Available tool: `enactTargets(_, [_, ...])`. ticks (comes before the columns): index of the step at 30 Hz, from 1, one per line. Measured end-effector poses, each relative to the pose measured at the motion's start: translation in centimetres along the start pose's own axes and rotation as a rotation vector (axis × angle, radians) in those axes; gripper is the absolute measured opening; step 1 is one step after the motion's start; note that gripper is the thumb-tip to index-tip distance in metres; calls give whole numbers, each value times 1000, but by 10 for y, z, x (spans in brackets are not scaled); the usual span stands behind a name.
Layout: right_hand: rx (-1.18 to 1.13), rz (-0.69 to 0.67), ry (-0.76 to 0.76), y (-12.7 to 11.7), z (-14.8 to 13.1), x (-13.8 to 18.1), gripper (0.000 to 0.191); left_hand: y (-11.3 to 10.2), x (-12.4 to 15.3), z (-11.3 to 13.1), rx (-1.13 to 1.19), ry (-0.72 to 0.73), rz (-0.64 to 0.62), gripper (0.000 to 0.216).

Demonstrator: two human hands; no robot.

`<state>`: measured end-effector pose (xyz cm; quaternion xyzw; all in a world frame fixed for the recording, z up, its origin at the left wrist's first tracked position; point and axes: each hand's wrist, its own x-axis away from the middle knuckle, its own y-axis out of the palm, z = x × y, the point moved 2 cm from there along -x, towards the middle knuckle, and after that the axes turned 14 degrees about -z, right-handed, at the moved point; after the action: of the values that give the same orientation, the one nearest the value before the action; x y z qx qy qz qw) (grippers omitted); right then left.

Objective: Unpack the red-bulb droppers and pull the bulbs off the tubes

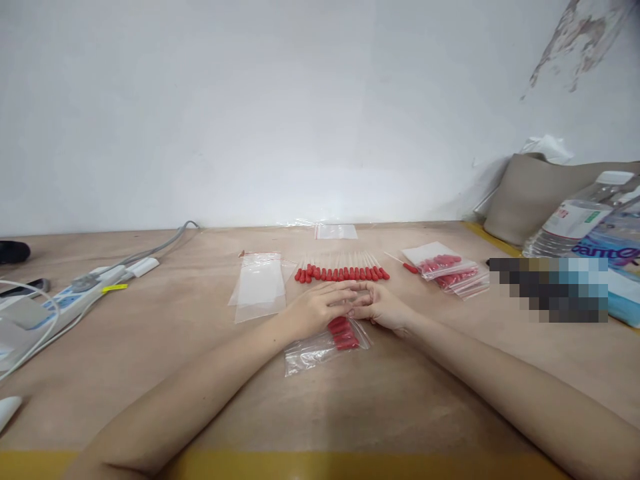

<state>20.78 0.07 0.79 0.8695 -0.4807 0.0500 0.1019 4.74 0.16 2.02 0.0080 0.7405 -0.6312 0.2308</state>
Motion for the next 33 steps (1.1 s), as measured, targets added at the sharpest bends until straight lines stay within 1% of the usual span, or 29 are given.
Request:
enactTargets(4, [12, -5, -8, -2, 3, -3, 56, -1, 0, -3, -186, 133, 10, 22])
enactTargets(7, [6, -25, -7, 0, 4, -2, 55, -1, 0, -5, -279, 146, -3, 19])
enactTargets(10, [18, -15, 23, 2, 3, -1, 49, -2, 0, -5, -341, 177, -55, 16])
enactTargets(12, [32, -6, 45, 5, 4, -2, 45, -3, -1, -3, -366, 217, -114, 15])
enactTargets(14, [40, 6, 47, 8, 6, -5, 44, -5, -2, -2, -355, 228, -183, 16])
enactTargets(16, [45, 27, 31, 10, 9, -8, 44, -7, -3, 0, -319, 217, -242, 18])
enactTargets(18, [66, 76, -2, 10, 10, -9, 43, -8, -3, 0, -288, 207, -278, 21])
enactTargets(21, [116, 127, -36, 6, 11, -8, 40, -11, 0, -3, -270, 183, -260, 24])
enactTargets(25, [204, 46, -128, -2, 10, -6, 28, -13, 5, -10, -262, 127, -185, 22])
enactTargets(29, [416, 11, -181, -9, 12, -10, 2, -16, 5, -8, -249, 100, -170, 21])
enactTargets(31, [537, -17, -241, -10, 13, -11, 9, -18, 3, 0, -184, 24, -173, 22])
enactTargets(33, [600, -94, -320, -10, 11, -11, 15, -21, 4, 9, -41, -129, -169, 22])
